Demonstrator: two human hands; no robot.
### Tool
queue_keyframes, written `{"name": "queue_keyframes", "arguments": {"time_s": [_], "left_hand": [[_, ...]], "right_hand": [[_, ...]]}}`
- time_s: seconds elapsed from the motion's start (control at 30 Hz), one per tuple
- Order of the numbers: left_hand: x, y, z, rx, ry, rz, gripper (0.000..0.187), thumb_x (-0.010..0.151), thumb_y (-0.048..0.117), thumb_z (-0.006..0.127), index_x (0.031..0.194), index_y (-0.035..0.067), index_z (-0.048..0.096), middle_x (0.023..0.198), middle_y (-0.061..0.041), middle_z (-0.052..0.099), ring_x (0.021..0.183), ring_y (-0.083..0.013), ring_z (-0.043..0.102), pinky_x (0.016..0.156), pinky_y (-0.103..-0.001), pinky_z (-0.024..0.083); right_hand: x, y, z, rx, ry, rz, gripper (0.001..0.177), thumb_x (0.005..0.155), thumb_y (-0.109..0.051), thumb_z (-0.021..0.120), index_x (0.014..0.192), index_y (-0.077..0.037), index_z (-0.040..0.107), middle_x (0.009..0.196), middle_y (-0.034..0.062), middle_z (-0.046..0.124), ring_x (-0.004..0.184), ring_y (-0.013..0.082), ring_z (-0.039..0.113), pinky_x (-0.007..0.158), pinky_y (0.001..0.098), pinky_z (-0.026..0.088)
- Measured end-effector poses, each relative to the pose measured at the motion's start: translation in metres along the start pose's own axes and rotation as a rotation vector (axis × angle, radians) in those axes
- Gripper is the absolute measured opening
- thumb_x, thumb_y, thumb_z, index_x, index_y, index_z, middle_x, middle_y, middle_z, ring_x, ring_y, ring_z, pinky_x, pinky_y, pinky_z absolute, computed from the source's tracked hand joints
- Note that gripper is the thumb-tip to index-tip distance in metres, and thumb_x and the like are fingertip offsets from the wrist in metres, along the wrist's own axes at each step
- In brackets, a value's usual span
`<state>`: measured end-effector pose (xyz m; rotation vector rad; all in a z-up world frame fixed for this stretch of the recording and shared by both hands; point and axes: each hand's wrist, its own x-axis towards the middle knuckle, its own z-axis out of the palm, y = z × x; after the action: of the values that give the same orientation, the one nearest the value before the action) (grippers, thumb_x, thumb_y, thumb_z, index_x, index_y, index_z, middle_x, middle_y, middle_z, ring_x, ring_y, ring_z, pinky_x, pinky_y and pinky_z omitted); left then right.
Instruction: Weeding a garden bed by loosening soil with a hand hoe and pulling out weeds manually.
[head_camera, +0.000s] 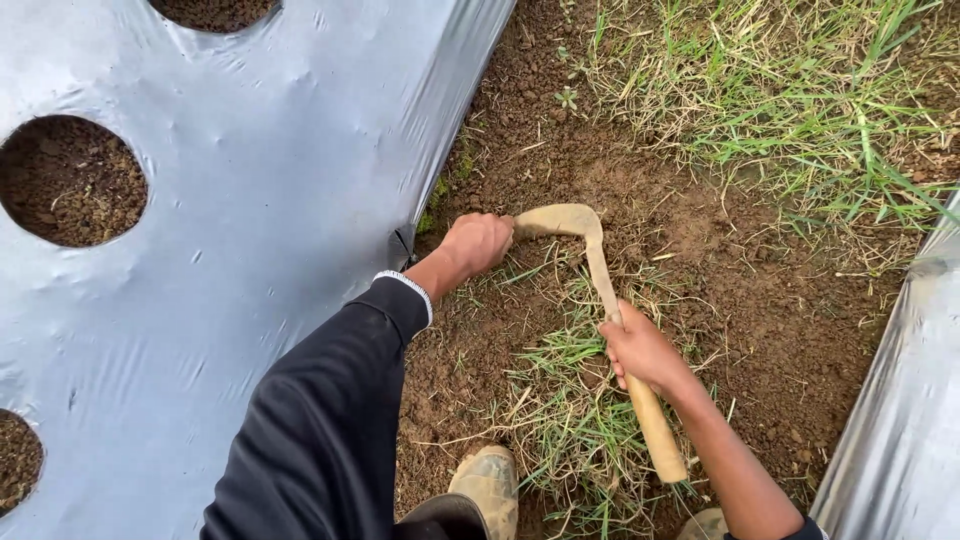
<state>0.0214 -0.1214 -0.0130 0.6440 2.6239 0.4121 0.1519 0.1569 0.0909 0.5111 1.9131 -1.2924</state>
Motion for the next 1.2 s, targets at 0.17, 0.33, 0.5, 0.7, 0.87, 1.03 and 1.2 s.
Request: {"name": "queue_keyframes", "arguments": {"time_s": [0.17,0.33,0.5,0.7,0.87,1.03,1.2], "left_hand": [[-0.007,0.026,-0.008,-0.054,0.090,0.020,0.033,0.101,0.030,0.046,0.102,0.004,0.067,0.084,-0.018,0.073,0.078,-0.0365,0.075,0.068,-0.052,0.062],[-0.001,0.036,0.008,-0.096,0.136,0.047,0.034,0.104,0.035,0.044,0.113,0.009,0.064,0.100,-0.014,0.066,0.097,-0.0368,0.070,0.082,-0.050,0.058],[0.007,0.063,0.026,0.077,-0.030,0.208,0.035,0.104,0.031,0.039,0.121,0.013,0.064,0.109,-0.011,0.064,0.104,-0.0323,0.065,0.090,-0.045,0.051],[0.024,0.077,0.014,0.007,0.062,0.119,0.039,0.103,0.040,0.046,0.123,0.011,0.062,0.114,-0.012,0.059,0.114,-0.0324,0.060,0.095,-0.045,0.045],[0.022,0.102,-0.023,-0.188,0.111,0.033,0.056,0.104,0.048,0.050,0.145,0.010,0.044,0.140,-0.021,0.046,0.139,-0.0406,0.044,0.112,-0.053,0.036],[0.019,0.127,-0.024,-0.133,-0.135,0.039,0.068,0.107,0.057,0.034,0.163,0.020,0.027,0.165,-0.016,0.032,0.157,-0.0342,0.024,0.128,-0.052,0.018],[0.010,0.134,-0.005,-0.469,-0.187,0.202,0.056,0.110,0.040,0.037,0.157,0.008,0.041,0.159,-0.017,0.044,0.153,-0.0345,0.033,0.128,-0.048,0.022]], "right_hand": [[-0.042,-0.003,-0.022,-0.091,-0.022,-0.006,0.042,0.097,-0.001,0.046,0.137,0.012,0.048,0.056,0.0086,0.050,0.039,0.0153,0.050,0.030,0.0279,0.049],[-0.054,0.007,-0.054,-0.097,0.131,-0.103,0.036,0.099,0.000,0.046,0.132,0.014,0.050,0.057,0.0137,0.054,0.040,0.0199,0.054,0.033,0.0319,0.050],[-0.053,-0.002,-0.088,0.174,0.409,-0.266,0.030,0.107,-0.009,0.042,0.132,0.008,0.045,0.062,0.0056,0.045,0.045,0.0152,0.050,0.037,0.0313,0.048],[0.006,0.038,-0.097,0.320,0.382,-0.095,0.046,0.109,-0.018,0.041,0.144,0.011,0.034,0.062,-0.0021,0.046,0.044,0.0097,0.049,0.038,0.0275,0.047],[-0.035,0.062,-0.067,0.215,0.240,0.086,0.052,0.106,-0.015,0.043,0.148,0.013,0.031,0.060,0.0020,0.047,0.041,0.0135,0.047,0.035,0.0292,0.047],[-0.048,0.066,-0.082,0.162,0.226,0.015,0.037,0.101,-0.010,0.048,0.131,0.012,0.051,0.055,0.0090,0.048,0.040,0.0186,0.049,0.033,0.0331,0.048],[-0.029,0.036,-0.091,0.288,0.493,-0.207,0.024,0.106,-0.012,0.046,0.119,0.008,0.052,0.061,0.0068,0.046,0.045,0.0150,0.050,0.038,0.0302,0.047]]}}
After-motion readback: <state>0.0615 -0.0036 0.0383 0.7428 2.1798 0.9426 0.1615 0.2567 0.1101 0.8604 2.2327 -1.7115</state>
